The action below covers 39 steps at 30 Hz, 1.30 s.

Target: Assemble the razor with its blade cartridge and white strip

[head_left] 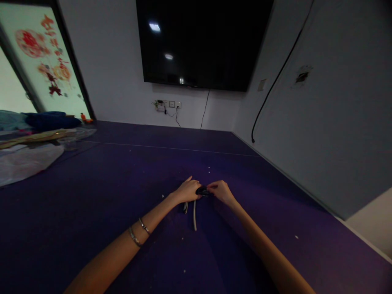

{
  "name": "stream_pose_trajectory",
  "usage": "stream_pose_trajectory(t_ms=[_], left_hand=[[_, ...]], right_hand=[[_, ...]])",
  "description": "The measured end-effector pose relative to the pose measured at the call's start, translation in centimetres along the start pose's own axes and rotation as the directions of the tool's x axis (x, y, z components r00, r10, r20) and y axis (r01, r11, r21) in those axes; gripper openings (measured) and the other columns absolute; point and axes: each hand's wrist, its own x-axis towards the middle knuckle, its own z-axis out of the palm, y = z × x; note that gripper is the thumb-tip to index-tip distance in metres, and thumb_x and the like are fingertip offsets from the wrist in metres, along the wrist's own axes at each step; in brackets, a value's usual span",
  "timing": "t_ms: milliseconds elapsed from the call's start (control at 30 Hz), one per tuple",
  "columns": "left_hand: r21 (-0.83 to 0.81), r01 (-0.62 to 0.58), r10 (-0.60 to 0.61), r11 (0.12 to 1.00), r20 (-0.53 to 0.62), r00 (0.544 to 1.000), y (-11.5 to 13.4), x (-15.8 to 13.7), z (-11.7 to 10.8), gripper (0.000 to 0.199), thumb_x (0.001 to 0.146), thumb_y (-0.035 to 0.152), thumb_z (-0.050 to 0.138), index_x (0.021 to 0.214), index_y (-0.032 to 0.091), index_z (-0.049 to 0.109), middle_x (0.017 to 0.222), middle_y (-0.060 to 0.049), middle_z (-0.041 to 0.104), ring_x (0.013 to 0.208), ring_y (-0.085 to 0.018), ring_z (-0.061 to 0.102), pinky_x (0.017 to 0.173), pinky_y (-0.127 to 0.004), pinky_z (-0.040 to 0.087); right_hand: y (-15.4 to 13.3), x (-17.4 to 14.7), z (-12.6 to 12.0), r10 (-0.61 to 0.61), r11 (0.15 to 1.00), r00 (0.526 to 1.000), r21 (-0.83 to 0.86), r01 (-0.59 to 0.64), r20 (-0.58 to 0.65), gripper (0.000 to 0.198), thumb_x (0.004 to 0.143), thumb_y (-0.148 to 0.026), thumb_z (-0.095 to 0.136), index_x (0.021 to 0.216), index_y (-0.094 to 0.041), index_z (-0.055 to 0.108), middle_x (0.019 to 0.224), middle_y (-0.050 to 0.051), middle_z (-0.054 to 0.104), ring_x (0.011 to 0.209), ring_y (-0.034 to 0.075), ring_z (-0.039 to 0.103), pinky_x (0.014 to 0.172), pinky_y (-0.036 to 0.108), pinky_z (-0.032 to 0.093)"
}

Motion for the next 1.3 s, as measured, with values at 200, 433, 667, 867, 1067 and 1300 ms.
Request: stream_pose_trajectory(t_ms=[200,433,667,867,1067,1300], left_hand=[[0.003,0.002,-0.002,1.0,-0.009,1.0,0.0,-0.1,0.0,0.031,0.071,0.027,0.062,0.1,0.018,0.061,0.105,-0.007,0.065,0.111,-0.022,0.052,0.105,-0.044,0.023],[0.013,0.004,-0.003,1.0,-0.019,1.0,0.1,-0.1,0.0,0.033,0.072,0.029,0.062,0.103,0.018,0.059,0.108,-0.008,0.064,0.11,-0.022,0.053,0.104,-0.044,0.024],[0.004,-0.002,0.002,1.0,-0.018,1.0,0.1,-0.1,0.1,0.027,0.072,0.028,0.062,0.097,0.017,0.061,0.102,-0.007,0.065,0.105,-0.022,0.056,0.104,-0.044,0.024],[0.011,0.014,-0.013,1.0,-0.027,1.0,-0.1,0.0,0.3,0.03,0.072,0.031,0.061,0.099,0.017,0.06,0.103,-0.007,0.064,0.103,-0.022,0.056,0.103,-0.044,0.026],[0.013,-0.006,0.006,1.0,-0.023,1.0,0.1,-0.1,0.1,0.031,0.073,0.03,0.06,0.101,0.016,0.059,0.099,-0.007,0.065,0.098,-0.021,0.058,0.103,-0.043,0.026],[0.009,-0.039,0.039,0.999,-0.024,0.999,0.3,-0.3,0.0,0.028,0.074,0.024,0.057,0.101,0.022,0.061,0.097,-0.003,0.065,0.097,-0.02,0.057,0.103,-0.045,0.024]], right_hand=[[-0.2,-0.1,0.3,0.0,1.0,1.0,0.023,0.0,-0.017,0.019,0.065,-0.019,0.058,0.075,-0.014,0.074,0.066,0.006,0.07,0.061,0.018,0.063,0.057,0.023,0.047],[-0.2,-0.1,0.4,-0.04,0.999,0.999,0.022,0.04,-0.013,0.02,0.067,-0.018,0.056,0.075,-0.014,0.074,0.067,0.005,0.07,0.059,0.017,0.063,0.054,0.022,0.047],[0.1,-0.4,0.7,0.025,0.999,0.999,0.026,-0.025,0.029,0.023,0.071,-0.02,0.053,0.08,-0.015,0.074,0.066,0.002,0.069,0.042,0.013,0.055,0.035,0.02,0.041],[0.4,-0.5,0.2,-0.165,0.982,0.984,-0.087,0.17,0.07,0.024,0.074,-0.017,0.05,0.068,-0.016,0.074,0.058,-0.001,0.066,0.04,0.009,0.052,0.039,0.017,0.037],[-0.3,-0.9,-0.6,-0.256,0.96,0.96,-0.093,0.266,0.111,0.027,0.073,-0.015,0.049,0.085,-0.018,0.074,0.07,0.003,0.069,0.052,0.013,0.058,0.043,0.017,0.041],[0.8,-0.7,-0.2,-0.058,0.992,0.998,0.11,0.056,0.019,0.028,0.073,-0.022,0.051,0.092,-0.016,0.07,0.077,0.004,0.068,0.051,0.011,0.058,0.033,0.016,0.043]])
